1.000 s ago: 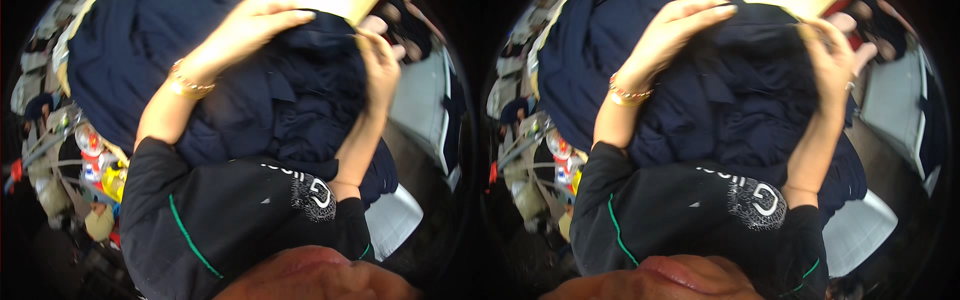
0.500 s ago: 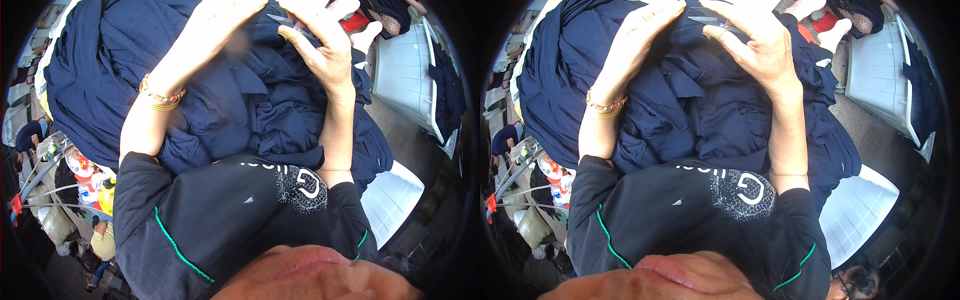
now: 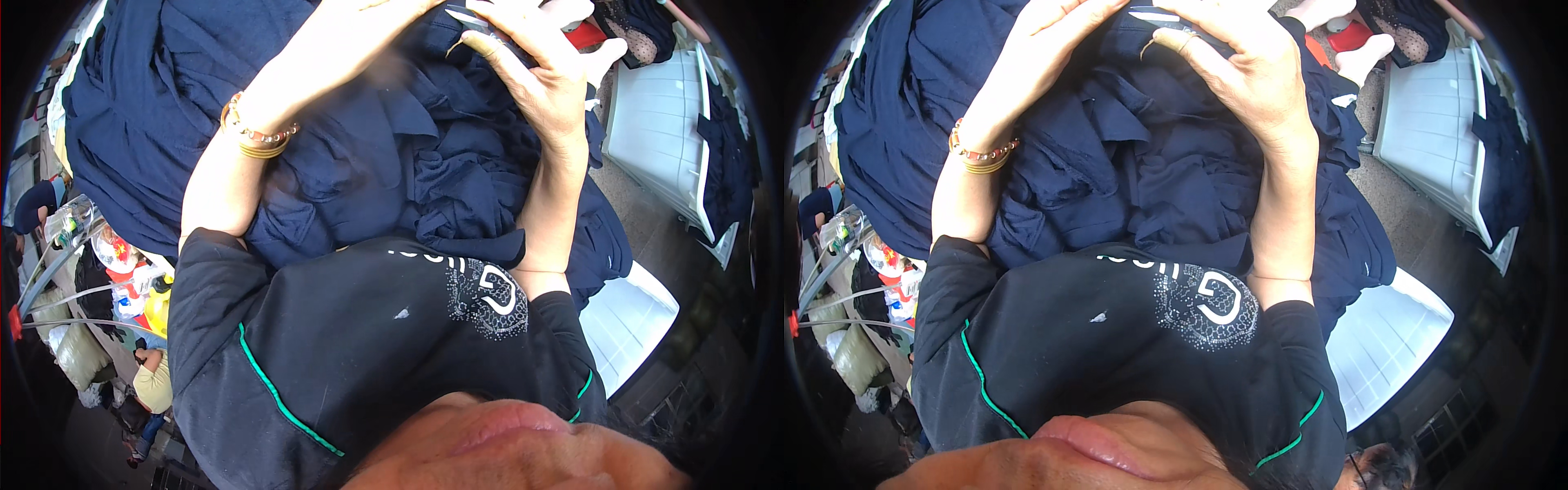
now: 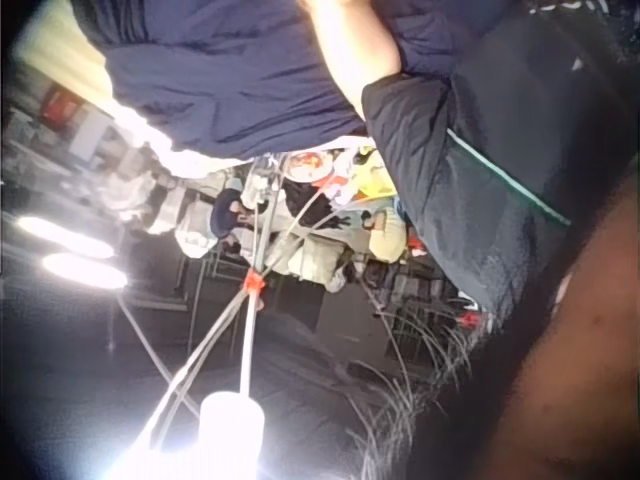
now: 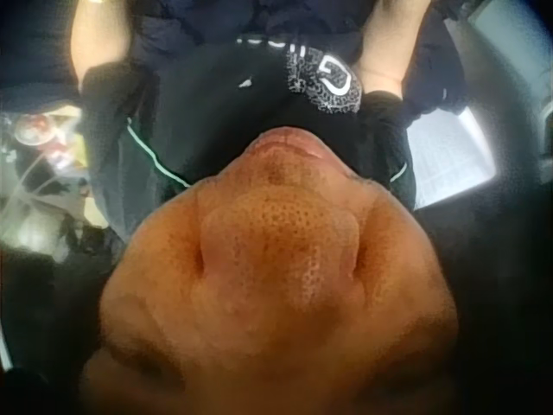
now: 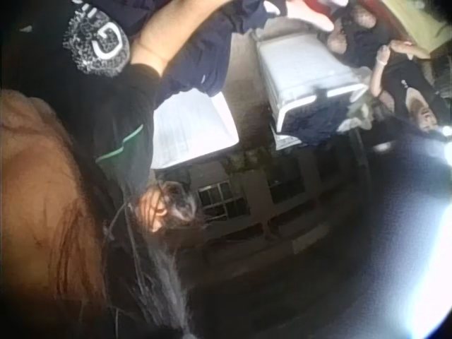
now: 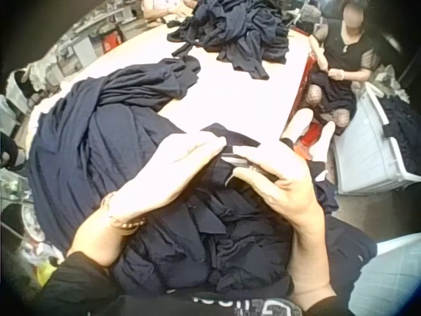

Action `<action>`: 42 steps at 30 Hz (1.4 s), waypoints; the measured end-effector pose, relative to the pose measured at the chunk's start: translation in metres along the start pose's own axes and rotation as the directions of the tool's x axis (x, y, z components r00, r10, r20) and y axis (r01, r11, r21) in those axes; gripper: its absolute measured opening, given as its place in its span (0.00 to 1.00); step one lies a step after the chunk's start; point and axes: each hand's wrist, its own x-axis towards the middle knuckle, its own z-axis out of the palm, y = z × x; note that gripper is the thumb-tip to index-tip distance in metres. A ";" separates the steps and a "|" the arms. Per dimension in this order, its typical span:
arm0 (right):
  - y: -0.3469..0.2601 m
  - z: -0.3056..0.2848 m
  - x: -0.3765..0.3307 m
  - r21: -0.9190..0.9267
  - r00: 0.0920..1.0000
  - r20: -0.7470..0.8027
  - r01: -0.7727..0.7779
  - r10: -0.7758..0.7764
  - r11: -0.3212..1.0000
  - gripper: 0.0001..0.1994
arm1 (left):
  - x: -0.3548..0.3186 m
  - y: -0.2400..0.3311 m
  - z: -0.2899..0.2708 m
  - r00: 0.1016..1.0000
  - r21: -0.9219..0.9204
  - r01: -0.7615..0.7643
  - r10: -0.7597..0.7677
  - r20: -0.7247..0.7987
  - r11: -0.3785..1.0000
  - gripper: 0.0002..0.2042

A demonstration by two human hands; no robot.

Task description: Trimming loose threads from navy blue shirts using a thread snip.

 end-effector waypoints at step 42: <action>0.007 0.044 0.047 0.022 0.990 0.047 -0.136 0.135 0.991 0.18 | 0.012 -0.057 -0.050 0.975 -0.080 -0.213 0.206 -0.089 0.974 0.14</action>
